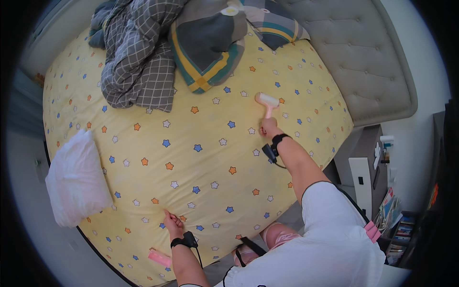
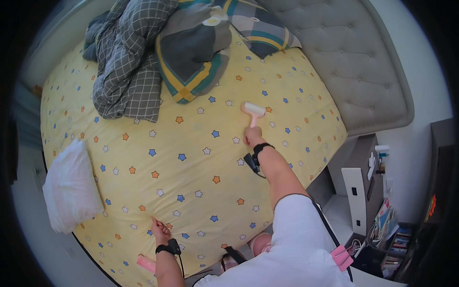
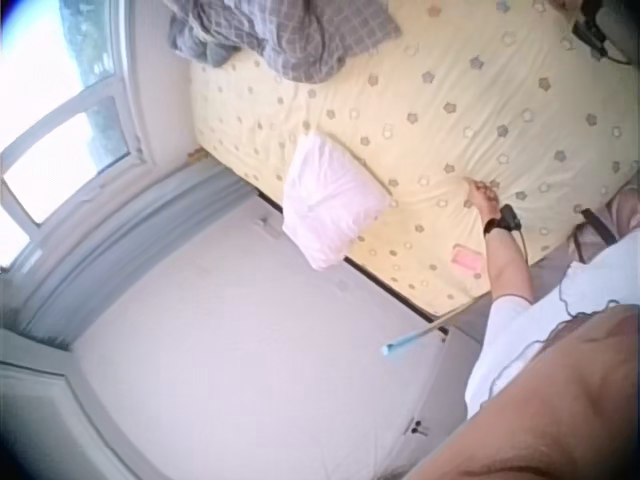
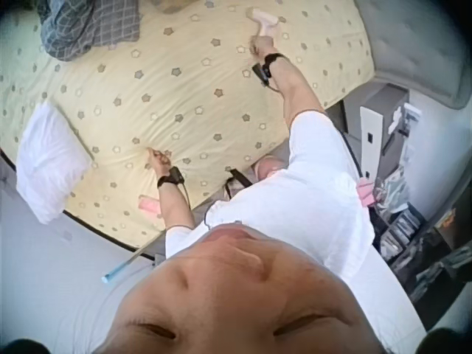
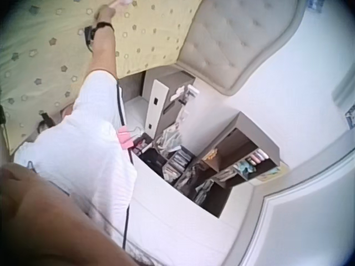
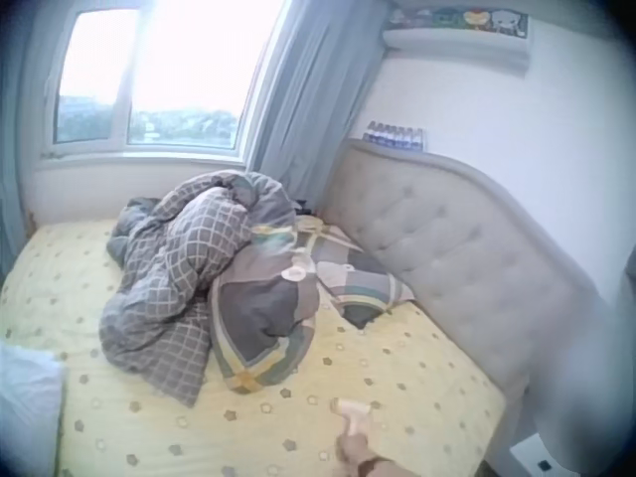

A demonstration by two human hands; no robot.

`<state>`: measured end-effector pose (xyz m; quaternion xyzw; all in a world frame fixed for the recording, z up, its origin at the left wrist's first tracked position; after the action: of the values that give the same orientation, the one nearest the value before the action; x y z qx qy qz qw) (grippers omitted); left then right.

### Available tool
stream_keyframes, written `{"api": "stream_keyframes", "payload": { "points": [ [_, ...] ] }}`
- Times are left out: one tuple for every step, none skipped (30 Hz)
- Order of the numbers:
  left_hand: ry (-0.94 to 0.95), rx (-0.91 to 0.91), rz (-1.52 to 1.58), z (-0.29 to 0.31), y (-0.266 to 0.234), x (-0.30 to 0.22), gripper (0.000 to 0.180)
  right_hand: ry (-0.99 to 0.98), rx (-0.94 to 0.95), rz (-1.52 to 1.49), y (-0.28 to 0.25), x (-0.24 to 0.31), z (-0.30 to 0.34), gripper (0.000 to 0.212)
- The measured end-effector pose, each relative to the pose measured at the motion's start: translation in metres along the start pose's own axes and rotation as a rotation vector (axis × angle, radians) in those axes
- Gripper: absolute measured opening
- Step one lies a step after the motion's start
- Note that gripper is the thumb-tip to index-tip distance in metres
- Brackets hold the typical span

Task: The person uses a lint roller to clean a bedsheet, rolling it repeatedly over different sections of the surface and peeling off a used adhesive sheet.

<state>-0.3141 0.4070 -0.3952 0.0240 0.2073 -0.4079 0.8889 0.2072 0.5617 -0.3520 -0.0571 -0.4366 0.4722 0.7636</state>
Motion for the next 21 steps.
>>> {"api": "stream_keyframes", "payload": {
  "points": [
    [0.021,-0.013,-0.012,0.001,0.002,0.003,0.052,0.013,-0.005,-0.059,-0.008,0.007,-0.007,0.014],
    [0.04,-0.027,-0.025,0.001,0.004,0.002,0.052,0.028,-0.011,-0.115,-0.015,0.01,-0.009,0.017],
    [0.133,-0.151,-0.075,0.006,0.005,0.005,0.051,-0.1,-0.03,-0.004,-0.009,-0.023,0.025,0.017],
    [0.225,-0.257,-0.112,0.011,0.02,0.007,0.051,-0.108,-0.011,-0.072,-0.012,-0.06,0.066,0.016],
    [0.314,-0.354,-0.149,0.017,0.039,0.011,0.05,-0.115,-0.006,-0.142,-0.023,-0.097,0.108,0.031],
    [0.438,-0.367,-0.438,0.017,0.049,0.009,0.046,-0.119,-0.005,-0.091,-0.032,-0.133,0.15,0.027],
    [0.535,-0.223,-0.507,0.016,0.067,0.009,0.045,-0.095,0.022,0.02,-0.039,-0.162,0.198,0.027],
    [0.634,-0.083,-0.575,0.011,0.089,0.009,0.044,-0.09,0.072,0.151,-0.045,-0.182,0.243,0.031],
    [0.727,0.06,-0.651,0.009,0.113,0.006,0.042,-0.075,0.129,0.252,-0.053,-0.195,0.274,0.039],
    [0.439,0.265,-0.654,0.038,0.158,0.011,0.043,-0.04,0.144,0.309,-0.063,-0.21,0.288,0.048],
    [0.152,0.442,-0.646,0.076,0.203,0.012,0.044,0.016,0.168,0.279,-0.061,-0.22,0.272,0.051],
    [0.039,0.451,-0.647,0.083,0.23,0.011,0.044,0.055,0.22,0.252,-0.051,-0.225,0.257,0.056],
    [-0.085,0.473,-0.651,0.082,0.249,0.014,0.045,0.073,0.233,0.097,-0.039,-0.196,0.223,0.063],
    [-0.078,0.381,-0.643,0.083,0.259,0.015,0.045,-0.065,0.151,0.115,-0.027,-0.156,0.183,0.056],
    [-0.074,0.292,-0.63,0.086,0.27,0.017,0.045,-0.182,0.07,0.258,-0.015,-0.106,0.136,0.056],
    [-0.078,0.208,-0.618,0.088,0.279,0.019,0.046,-0.254,0.033,0.207,-0.01,-0.056,0.087,0.055],
    [-0.062,0.202,-0.627,0.089,0.283,0.022,0.046,-0.324,-0.006,0.156,-0.006,-0.006,0.037,0.054],
    [-0.051,0.221,-0.646,0.095,0.292,0.034,0.046,-0.453,-0.223,0.082,-0.005,0.021,-0.041,0.038],
    [-0.02,0.191,-0.637,0.088,0.285,0.032,0.046,-0.171,-0.024,0.114,-0.005,0.083,-0.076,0.036],
    [-0.043,0.202,-0.641,0.084,0.29,0.039,0.047,-0.209,-0.013,-0.014,-0.02,0.124,-0.125,0.045],
    [-0.045,0.196,-0.644,0.08,0.29,0.038,0.047,-0.215,-0.054,0.002,-0.018,0.169,-0.139,0.043]
  ]
}}
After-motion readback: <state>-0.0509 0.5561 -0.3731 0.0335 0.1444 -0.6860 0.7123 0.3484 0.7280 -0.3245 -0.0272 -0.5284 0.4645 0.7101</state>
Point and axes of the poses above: each hand's wrist, its own z-axis away from the middle knuckle, its own y-axis out of the palm, x = y × z, the point moved 1 cm from there along -z, towards the middle knuckle, and after that the axes turned 13 degrees about -x, right-handed, at the moved point
